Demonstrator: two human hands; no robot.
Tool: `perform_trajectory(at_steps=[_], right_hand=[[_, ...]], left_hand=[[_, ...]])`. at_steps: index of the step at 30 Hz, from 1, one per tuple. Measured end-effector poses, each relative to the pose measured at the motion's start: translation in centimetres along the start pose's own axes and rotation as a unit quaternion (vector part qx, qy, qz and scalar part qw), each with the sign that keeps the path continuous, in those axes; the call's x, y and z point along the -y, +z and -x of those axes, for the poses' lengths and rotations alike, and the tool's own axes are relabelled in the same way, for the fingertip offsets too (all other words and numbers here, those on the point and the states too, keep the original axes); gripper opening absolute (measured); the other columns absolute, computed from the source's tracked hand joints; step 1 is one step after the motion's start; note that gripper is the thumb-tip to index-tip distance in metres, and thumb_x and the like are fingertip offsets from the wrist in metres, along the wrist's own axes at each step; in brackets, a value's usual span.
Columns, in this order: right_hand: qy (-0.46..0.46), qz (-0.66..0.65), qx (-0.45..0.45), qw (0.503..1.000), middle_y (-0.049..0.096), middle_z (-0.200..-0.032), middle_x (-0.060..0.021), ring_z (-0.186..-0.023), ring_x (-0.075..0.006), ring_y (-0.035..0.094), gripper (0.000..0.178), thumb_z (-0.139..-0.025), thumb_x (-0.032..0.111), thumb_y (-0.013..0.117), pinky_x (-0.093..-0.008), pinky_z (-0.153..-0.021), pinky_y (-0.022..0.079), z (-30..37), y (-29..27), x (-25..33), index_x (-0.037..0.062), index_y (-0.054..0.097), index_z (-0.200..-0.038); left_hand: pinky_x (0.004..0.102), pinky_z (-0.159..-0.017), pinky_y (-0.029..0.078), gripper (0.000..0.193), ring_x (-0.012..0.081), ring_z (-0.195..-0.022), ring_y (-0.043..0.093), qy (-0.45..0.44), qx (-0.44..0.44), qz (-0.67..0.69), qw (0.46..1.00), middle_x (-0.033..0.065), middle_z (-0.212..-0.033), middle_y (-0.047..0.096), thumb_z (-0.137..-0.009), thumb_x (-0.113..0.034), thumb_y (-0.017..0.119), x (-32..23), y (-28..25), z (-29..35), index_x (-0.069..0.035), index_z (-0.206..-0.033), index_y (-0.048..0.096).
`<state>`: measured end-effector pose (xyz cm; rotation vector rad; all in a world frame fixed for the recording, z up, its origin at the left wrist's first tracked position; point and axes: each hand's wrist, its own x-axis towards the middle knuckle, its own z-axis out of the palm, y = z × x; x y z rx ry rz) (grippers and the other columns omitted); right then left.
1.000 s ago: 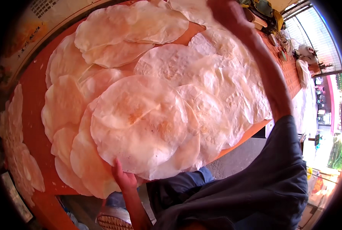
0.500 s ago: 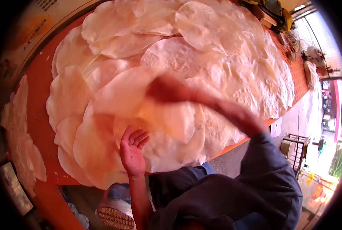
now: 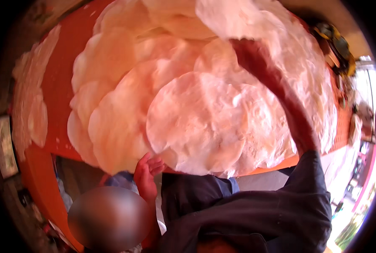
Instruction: The person places a stack of thin dough wrappers onto a table, separates individual sheets from the stack by hand, and lays them across the table surface.
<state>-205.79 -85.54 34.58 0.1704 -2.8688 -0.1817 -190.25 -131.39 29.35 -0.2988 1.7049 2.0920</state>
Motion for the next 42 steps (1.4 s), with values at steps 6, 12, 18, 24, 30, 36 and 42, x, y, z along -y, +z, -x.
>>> perform_trajectory(at_steps=[6,12,18,24,30,36,42], right_hand=[[-0.169,-0.032,0.056,0.984,0.052,-0.135,-0.0141,-0.128,-0.0344,0.045,0.030,-0.086,0.002,0.051,-0.0434,-0.103,0.039,6.9,11.1,3.4,0.0100,0.065,-0.112],[-0.048,-0.158,0.222,0.961,0.056,-0.131,-0.0187,-0.124,-0.0350,0.050,0.037,-0.093,0.013,0.049,-0.0432,-0.105,0.038,4.6,12.3,-0.2,0.0046,0.057,-0.128],[-0.064,-0.215,0.072,0.972,0.061,-0.125,-0.0191,-0.116,-0.0322,0.057,0.037,-0.094,0.021,0.060,-0.0395,-0.101,0.044,-0.4,2.7,19.6,-0.0006,0.058,-0.124],[-0.285,-0.214,0.091,0.930,0.047,-0.135,-0.0243,-0.125,-0.0425,0.044,0.061,-0.081,0.023,0.074,-0.0478,-0.105,0.037,0.8,0.4,47.7,0.0060,0.050,-0.135],[-0.291,-0.157,0.151,0.932,0.051,-0.126,-0.0333,-0.116,-0.0499,0.048,0.056,-0.080,0.035,0.069,-0.0532,-0.092,0.046,-0.4,-0.4,53.7,0.0081,0.056,-0.127],[-0.202,-0.261,0.235,0.914,0.067,-0.071,-0.0145,-0.069,-0.0334,0.066,0.025,-0.080,0.030,0.072,-0.0417,-0.064,0.052,-9.1,-0.9,56.8,0.0052,0.070,-0.080],[0.032,-0.702,0.339,0.625,0.063,-0.081,-0.0017,-0.071,-0.0108,0.062,0.013,-0.090,0.019,0.064,-0.0254,-0.060,0.050,-22.7,1.8,69.0,0.0063,0.063,-0.090]], left_hand=[[0.0339,-0.089,0.051,0.046,0.0207,-0.105,0.063,-0.047,0.019,-0.058,0.997,0.0138,-0.110,0.065,-0.103,-0.029,0.042,2.3,-2.1,3.7,0.003,-0.135,0.045],[0.0318,-0.079,0.052,0.035,0.0153,-0.086,0.064,-0.039,-0.010,-0.105,0.994,0.0120,-0.095,0.067,-0.099,-0.022,0.053,4.9,-5.6,7.9,0.000,-0.126,0.055],[0.0342,-0.081,0.051,0.032,0.0194,-0.091,0.067,-0.043,-0.092,-0.164,0.981,0.0130,-0.102,0.069,-0.097,-0.023,0.055,6.1,-14.8,12.2,-0.004,-0.122,0.060],[0.0343,-0.073,0.052,0.033,0.0270,-0.081,0.068,-0.008,-0.298,-0.157,0.941,0.0185,-0.091,0.068,-0.094,-0.029,0.058,8.6,-27.9,18.8,-0.005,-0.116,0.063],[0.0292,-0.077,0.051,0.037,0.0160,-0.084,0.065,-0.036,-0.382,-0.106,0.917,0.0109,-0.092,0.069,-0.097,-0.027,0.055,10.3,-39.8,24.3,-0.001,-0.122,0.059],[0.0290,-0.079,0.052,0.045,0.0161,-0.087,0.064,-0.034,-0.359,0.037,0.932,0.0093,-0.095,0.066,-0.099,-0.036,0.052,5.1,-46.2,20.9,0.000,-0.125,0.056],[0.0289,-0.079,0.050,0.044,0.0132,-0.083,0.061,-0.031,-0.319,-0.056,0.946,0.0064,-0.090,0.067,-0.098,-0.038,0.055,-0.2,-52.8,14.2,-0.004,-0.125,0.059]])
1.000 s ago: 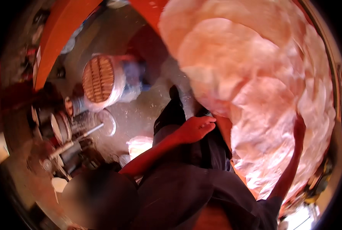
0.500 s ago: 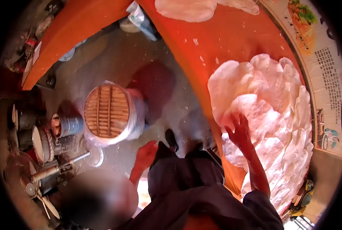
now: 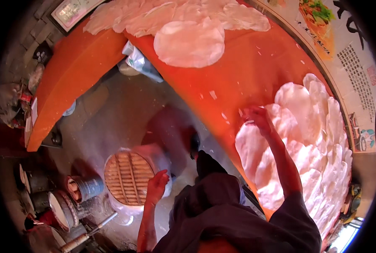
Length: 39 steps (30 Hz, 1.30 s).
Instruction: The person places a stack of thin dough wrappers onto a table, separates individual sheets from the stack by hand, and lays them across the table surface.
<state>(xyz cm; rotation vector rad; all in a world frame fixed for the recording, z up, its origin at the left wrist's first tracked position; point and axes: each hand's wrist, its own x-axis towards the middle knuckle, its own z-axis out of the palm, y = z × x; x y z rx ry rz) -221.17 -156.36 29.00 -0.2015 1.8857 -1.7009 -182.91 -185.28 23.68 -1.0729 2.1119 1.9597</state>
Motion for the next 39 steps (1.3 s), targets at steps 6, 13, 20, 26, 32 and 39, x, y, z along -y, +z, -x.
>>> perform_trajectory(at_steps=[6,13,20,26,32,39], right_hand=[[-0.072,-0.198,-0.167,0.963,0.051,-0.071,0.0013,-0.065,-0.0088,0.054,0.016,-0.089,0.022,0.066,-0.0243,-0.059,0.048,-22.8,2.6,0.9,0.0095,0.056,-0.085],[0.139,-0.187,-0.198,0.952,0.055,-0.070,-0.0024,-0.056,-0.0128,0.056,0.025,-0.084,0.032,0.071,-0.0255,-0.046,0.045,-32.5,5.7,4.9,0.0100,0.059,-0.083],[0.064,-0.113,-0.140,0.982,0.057,-0.063,0.0002,-0.048,-0.0089,0.052,0.026,-0.082,0.034,0.074,-0.0240,-0.040,0.038,-33.5,8.5,6.9,0.0109,0.063,-0.086],[-0.044,-0.171,-0.127,0.976,0.060,-0.068,0.0004,-0.049,-0.0103,0.052,0.021,-0.085,0.028,0.069,-0.0250,-0.042,0.037,-29.7,10.5,15.7,0.0083,0.064,-0.080],[0.119,-0.131,-0.203,0.963,0.060,-0.067,0.0000,-0.055,-0.0099,0.056,0.023,-0.086,0.029,0.069,-0.0253,-0.044,0.042,-25.4,7.9,8.3,0.0077,0.064,-0.080],[0.051,0.456,-0.450,0.766,0.067,-0.083,-0.0112,-0.067,-0.0206,0.063,0.044,-0.077,0.034,0.079,-0.0323,-0.056,0.052,-24.7,11.2,9.0,0.0041,0.063,-0.105]], left_hand=[[0.0298,-0.079,0.050,0.039,0.0164,-0.086,0.063,0.016,0.004,-0.114,0.993,0.0111,-0.094,0.068,-0.098,-0.032,0.054,-5.7,-2.0,-8.1,-0.003,-0.124,0.059],[0.0296,-0.079,0.051,0.036,0.0174,-0.086,0.066,-0.015,0.015,-0.090,0.996,0.0131,-0.091,0.070,-0.098,-0.030,0.054,-10.8,-3.0,-16.1,-0.004,-0.123,0.059],[0.0326,-0.082,0.053,0.038,0.0199,-0.088,0.066,0.006,0.089,-0.015,0.996,0.0120,-0.096,0.069,-0.098,-0.028,0.053,-15.8,-2.5,-26.0,0.000,-0.125,0.058],[0.0422,-0.085,0.054,0.053,0.0282,-0.094,0.066,-0.112,0.154,0.215,0.958,0.0172,-0.106,0.065,-0.102,-0.043,0.039,-19.9,-2.7,-35.9,0.000,-0.131,0.049],[0.0458,-0.100,0.044,0.050,0.0279,-0.114,0.055,-0.122,0.249,0.612,0.741,0.0121,-0.121,0.060,-0.101,-0.046,0.039,-24.0,-1.0,-45.5,-0.005,-0.127,0.051],[0.0385,-0.095,0.045,0.040,0.0215,-0.115,0.053,-0.116,0.289,0.504,0.805,0.0060,-0.127,0.057,-0.100,-0.033,0.050,-26.7,-1.0,-48.3,-0.008,-0.132,0.049]])
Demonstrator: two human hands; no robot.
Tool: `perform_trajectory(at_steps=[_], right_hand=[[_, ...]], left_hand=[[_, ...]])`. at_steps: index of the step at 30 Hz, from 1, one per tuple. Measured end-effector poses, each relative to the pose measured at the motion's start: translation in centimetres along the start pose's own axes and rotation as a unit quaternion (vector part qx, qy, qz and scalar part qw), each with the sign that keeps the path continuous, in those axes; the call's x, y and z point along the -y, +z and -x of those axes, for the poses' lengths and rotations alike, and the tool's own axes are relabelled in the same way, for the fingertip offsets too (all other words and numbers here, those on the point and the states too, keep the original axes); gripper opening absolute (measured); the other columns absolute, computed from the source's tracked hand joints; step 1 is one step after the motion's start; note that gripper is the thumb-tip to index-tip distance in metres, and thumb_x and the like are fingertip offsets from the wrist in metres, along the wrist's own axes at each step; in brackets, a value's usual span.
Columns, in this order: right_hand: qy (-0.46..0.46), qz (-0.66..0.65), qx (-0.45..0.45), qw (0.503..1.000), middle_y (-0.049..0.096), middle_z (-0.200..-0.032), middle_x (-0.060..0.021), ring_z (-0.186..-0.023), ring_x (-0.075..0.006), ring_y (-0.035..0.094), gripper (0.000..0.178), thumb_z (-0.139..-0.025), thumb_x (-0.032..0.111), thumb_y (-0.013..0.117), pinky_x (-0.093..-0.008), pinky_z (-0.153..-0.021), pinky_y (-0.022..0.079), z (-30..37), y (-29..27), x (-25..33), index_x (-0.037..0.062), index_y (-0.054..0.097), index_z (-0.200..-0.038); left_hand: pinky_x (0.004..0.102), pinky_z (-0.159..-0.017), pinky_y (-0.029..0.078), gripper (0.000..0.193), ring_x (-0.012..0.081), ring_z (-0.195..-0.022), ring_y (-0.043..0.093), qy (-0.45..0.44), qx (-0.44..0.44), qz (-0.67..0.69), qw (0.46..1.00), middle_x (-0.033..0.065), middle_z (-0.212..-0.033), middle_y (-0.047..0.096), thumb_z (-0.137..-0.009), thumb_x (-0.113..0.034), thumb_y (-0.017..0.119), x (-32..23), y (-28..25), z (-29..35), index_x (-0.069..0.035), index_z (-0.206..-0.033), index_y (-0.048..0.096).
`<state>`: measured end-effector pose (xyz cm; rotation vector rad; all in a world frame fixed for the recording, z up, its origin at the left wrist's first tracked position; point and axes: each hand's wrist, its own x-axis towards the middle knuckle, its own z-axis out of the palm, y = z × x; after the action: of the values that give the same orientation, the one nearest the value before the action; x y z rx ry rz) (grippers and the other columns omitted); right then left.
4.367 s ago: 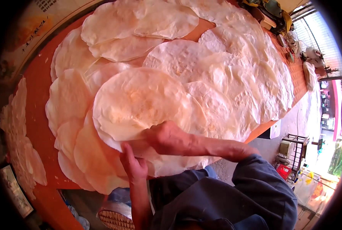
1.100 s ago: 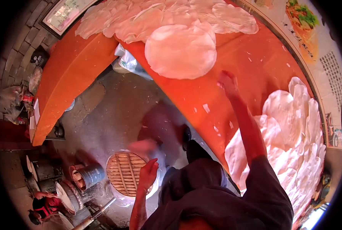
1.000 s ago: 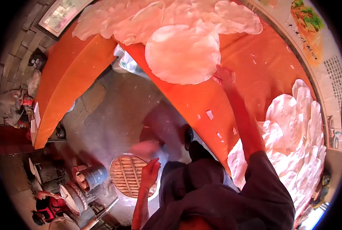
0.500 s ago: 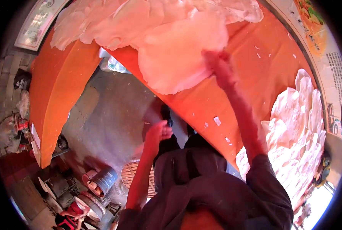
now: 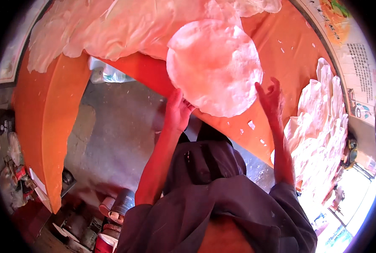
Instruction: The person places a stack of thin dough wrappers onto a table, separates individual sheets from the stack by hand, and lays them across the table surface.
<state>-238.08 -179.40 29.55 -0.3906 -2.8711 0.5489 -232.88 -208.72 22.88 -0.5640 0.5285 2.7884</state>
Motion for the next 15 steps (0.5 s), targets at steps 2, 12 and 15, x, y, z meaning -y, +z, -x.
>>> perform_trajectory(at_steps=[2,12,15], right_hand=[[-0.028,-0.111,0.098,0.989,0.065,-0.088,-0.0068,-0.078,-0.0177,0.061,0.055,-0.075,0.026,0.081,-0.0317,-0.071,0.052,1.6,-0.2,5.2,0.0087,0.059,-0.123],[-0.084,-0.311,0.351,0.879,0.070,-0.089,-0.0122,-0.077,-0.0182,0.068,0.026,-0.079,0.010,0.075,-0.0292,-0.072,0.054,3.3,4.9,11.4,0.0031,0.069,-0.104],[-0.085,-0.264,0.281,0.919,0.071,-0.088,-0.0152,-0.076,-0.0196,0.069,0.019,-0.081,0.006,0.068,-0.0297,-0.069,0.054,3.3,5.0,12.1,0.0028,0.070,-0.100]], left_hand=[[0.0383,-0.095,0.045,0.041,0.0207,-0.116,0.053,0.041,0.031,-0.080,0.995,0.0041,-0.125,0.057,-0.099,-0.031,0.053,-0.1,0.4,-0.6,-0.008,-0.132,0.048],[0.0339,-0.089,0.052,0.037,0.0197,-0.105,0.060,0.060,-0.022,-0.260,0.964,0.0104,-0.119,0.059,-0.092,-0.003,0.058,-1.0,1.7,-3.2,0.000,-0.127,0.047],[0.0309,-0.087,0.051,0.035,0.0166,-0.103,0.060,0.039,-0.031,-0.251,0.967,0.0094,-0.116,0.060,-0.090,-0.003,0.059,-1.0,2.6,-3.2,-0.001,-0.124,0.051]])
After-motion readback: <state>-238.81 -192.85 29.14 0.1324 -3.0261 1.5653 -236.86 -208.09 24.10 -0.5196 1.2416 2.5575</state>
